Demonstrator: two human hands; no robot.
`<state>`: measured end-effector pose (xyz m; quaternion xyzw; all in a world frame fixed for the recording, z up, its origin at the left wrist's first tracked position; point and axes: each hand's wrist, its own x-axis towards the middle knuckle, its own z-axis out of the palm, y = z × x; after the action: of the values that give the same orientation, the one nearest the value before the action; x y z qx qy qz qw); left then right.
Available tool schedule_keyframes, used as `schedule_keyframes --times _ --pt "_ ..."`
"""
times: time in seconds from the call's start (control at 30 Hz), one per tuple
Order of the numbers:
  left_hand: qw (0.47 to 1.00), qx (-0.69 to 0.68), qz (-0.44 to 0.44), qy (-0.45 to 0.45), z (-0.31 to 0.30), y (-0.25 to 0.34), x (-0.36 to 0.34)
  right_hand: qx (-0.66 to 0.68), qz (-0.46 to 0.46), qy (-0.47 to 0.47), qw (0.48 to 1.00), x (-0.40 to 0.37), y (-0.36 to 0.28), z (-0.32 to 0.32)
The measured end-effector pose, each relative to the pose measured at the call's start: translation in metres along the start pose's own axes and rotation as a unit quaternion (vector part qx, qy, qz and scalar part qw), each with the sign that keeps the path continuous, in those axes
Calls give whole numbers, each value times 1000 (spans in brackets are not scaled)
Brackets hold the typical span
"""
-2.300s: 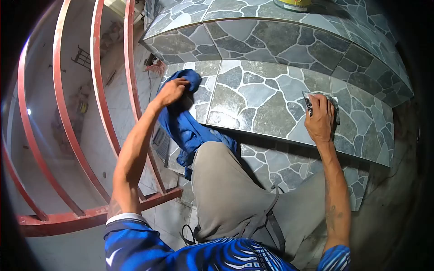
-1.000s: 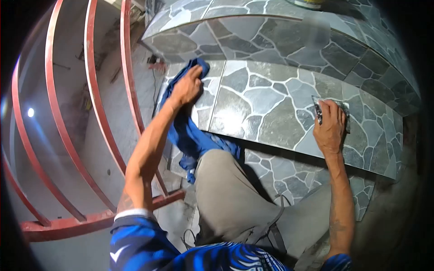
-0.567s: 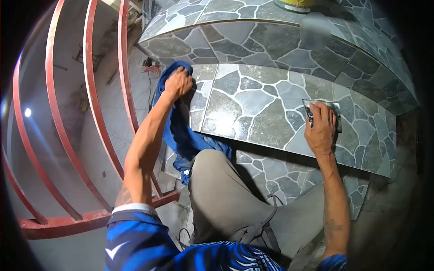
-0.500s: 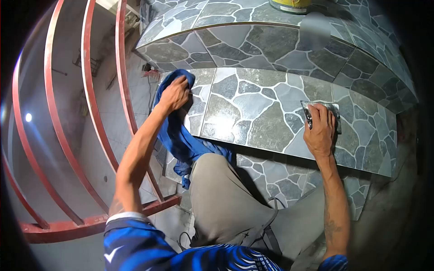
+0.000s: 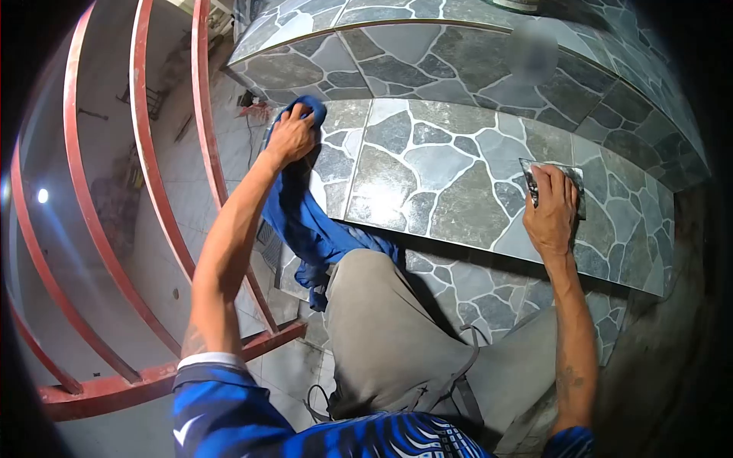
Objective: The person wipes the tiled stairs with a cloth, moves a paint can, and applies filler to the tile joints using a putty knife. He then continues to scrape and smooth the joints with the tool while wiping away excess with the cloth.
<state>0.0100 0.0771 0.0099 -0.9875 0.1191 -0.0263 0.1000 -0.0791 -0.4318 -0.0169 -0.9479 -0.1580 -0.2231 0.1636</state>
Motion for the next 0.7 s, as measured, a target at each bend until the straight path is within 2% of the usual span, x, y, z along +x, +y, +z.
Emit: schedule_keyframes --times 0.13,0.17,0.23,0.33,0.37,0.43,0.47,0.5,0.53,0.6,0.67,0.7 --pt "998 -43 45 18 9 -11 -5 6 -9 -3 1000 -1 3 -1" --pt "993 -56 85 63 19 -21 -17 4 -12 -1 1000 2 5 -1" --pt "991 -74 74 81 37 -30 -25 10 -11 -2 1000 0 3 -2" --pt "997 -62 -16 42 19 -32 -13 10 -15 3 1000 0 4 -1" --pt "996 -84 -35 3 56 -62 -3 12 -18 1 1000 3 5 -2" --pt "994 -74 -75 -7 51 -50 8 19 -12 -5 1000 0 5 -5" --pt "994 -40 -100 27 49 -43 4 18 -9 -5 1000 1 5 -6" --pt "986 -96 82 106 49 -46 -9 16 -5 -4 1000 3 4 -6" --pt "995 -83 29 56 21 -28 -27 16 2 -7 1000 1 3 -5" --pt "995 -88 -56 -6 29 -58 -20 27 -3 -15 1000 -3 0 -2" --pt "990 -3 -110 -84 48 -79 10 17 -3 -9 1000 -1 5 -5" --pt "999 -17 -30 -37 46 -72 -4 15 -3 -9 1000 -3 5 -6"
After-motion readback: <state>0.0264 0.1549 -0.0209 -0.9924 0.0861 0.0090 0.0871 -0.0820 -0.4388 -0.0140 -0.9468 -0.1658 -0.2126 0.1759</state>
